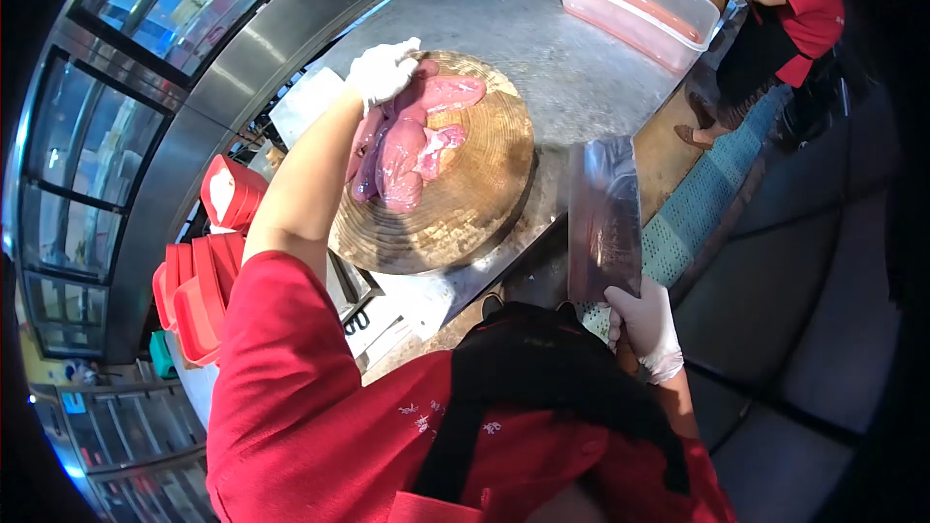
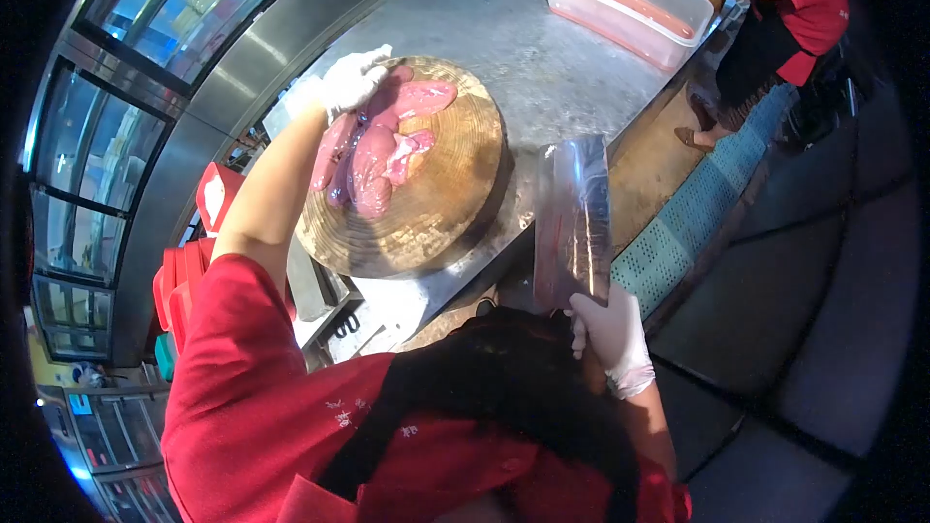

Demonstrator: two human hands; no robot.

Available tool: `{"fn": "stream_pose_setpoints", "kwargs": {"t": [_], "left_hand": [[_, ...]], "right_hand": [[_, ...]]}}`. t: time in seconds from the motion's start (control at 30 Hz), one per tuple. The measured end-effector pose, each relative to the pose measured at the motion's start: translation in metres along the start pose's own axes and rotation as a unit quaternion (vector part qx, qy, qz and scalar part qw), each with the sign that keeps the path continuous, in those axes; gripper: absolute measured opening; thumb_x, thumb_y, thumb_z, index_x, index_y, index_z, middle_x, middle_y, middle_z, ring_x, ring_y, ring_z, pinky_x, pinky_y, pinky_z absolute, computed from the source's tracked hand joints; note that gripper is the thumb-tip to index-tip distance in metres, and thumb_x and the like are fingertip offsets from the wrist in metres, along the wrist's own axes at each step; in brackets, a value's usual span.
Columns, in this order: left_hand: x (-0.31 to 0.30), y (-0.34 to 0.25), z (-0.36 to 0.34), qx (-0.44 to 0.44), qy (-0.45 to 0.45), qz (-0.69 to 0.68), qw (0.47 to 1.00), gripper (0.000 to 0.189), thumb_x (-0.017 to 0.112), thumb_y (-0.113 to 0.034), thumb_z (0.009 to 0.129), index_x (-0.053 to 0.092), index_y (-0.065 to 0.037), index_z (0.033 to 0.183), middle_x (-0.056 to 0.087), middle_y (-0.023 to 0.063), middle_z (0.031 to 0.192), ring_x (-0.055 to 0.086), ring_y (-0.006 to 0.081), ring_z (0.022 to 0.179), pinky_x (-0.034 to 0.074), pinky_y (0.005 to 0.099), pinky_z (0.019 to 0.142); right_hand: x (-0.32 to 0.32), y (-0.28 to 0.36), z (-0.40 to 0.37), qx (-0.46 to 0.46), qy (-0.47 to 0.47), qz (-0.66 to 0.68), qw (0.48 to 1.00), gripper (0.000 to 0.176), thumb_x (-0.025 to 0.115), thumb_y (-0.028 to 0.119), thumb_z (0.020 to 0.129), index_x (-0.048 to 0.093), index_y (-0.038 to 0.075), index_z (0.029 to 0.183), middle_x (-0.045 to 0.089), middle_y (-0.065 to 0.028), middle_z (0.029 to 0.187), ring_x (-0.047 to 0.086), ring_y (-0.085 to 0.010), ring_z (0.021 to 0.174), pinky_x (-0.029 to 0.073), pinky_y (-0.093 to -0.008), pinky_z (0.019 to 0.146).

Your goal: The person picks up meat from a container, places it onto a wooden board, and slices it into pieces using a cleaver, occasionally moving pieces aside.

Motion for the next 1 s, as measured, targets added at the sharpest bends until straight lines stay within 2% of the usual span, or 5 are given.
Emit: {"fn": "stream_pose_setpoints", "kwargs": {"t": [0.1,0.2,0.37,0.53,1.0], "left_hand": [[-0.045,-0.005,-0.038,0.002,-0.131,-0.004,0.991,0.048,0.053,-0.036,0.098,0.06,-0.01,0.138,0.065,0.0176,0.131,0.061,0.0362,0.12,0.047,0.0398,0.105],[-0.037,0.003,-0.086,-0.208,0.078,0.061,0.973,0.056,0.066,-0.04,0.092,0.062,-0.005,0.135,0.071,0.018,0.118,0.068,0.0329,0.109,0.052,0.0377,0.097],[0.001,-0.023,-0.128,-0.057,-0.031,-0.137,0.988,0.045,0.084,-0.037,0.068,0.075,-0.002,0.096,0.073,0.0191,0.089,0.07,0.0344,0.085,0.054,0.0408,0.08],[0.012,-0.031,-0.122,-0.157,0.077,-0.11,0.979,0.048,0.078,-0.029,0.065,0.072,-0.002,0.104,0.07,0.0234,0.1,0.069,0.0342,0.089,0.053,0.0401,0.076],[-0.017,-0.129,-0.114,-0.021,-0.198,-0.311,0.929,0.03,0.076,-0.014,0.078,0.067,-0.006,0.106,0.07,0.0127,0.105,0.068,0.0266,0.1,0.052,0.0356,0.09]], "right_hand": [[0.005,0.001,0.0,0.007,0.006,0.011,1.0,0.016,0.061,0.011,0.091,0.059,-0.003,0.086,0.053,-0.0054,0.058,0.051,-0.0145,0.044,0.043,-0.0306,0.041],[0.006,-0.002,0.005,0.001,0.022,-0.012,1.0,0.014,0.061,0.013,0.092,0.058,0.0,0.088,0.051,-0.0025,0.059,0.05,-0.0134,0.043,0.043,-0.0294,0.039],[0.01,0.0,0.01,0.0,0.044,0.004,0.999,0.015,0.062,0.013,0.09,0.059,-0.002,0.087,0.053,-0.0048,0.06,0.05,-0.0143,0.045,0.044,-0.0301,0.043],[0.017,0.003,0.015,0.001,0.053,0.009,0.999,0.015,0.062,0.013,0.091,0.059,-0.002,0.088,0.054,-0.0048,0.061,0.051,-0.0145,0.045,0.044,-0.0297,0.044],[0.006,0.009,0.022,-0.012,0.053,0.014,0.998,0.018,0.063,0.015,0.092,0.058,-0.002,0.088,0.054,-0.0049,0.061,0.052,-0.0149,0.045,0.044,-0.0295,0.042]]}}
Point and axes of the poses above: each hand's wrist, its own z-axis towards the middle knuckle, its own x-axis out of the palm, y = z × x, the point moved 8 cm from there along z, towards the middle knuckle
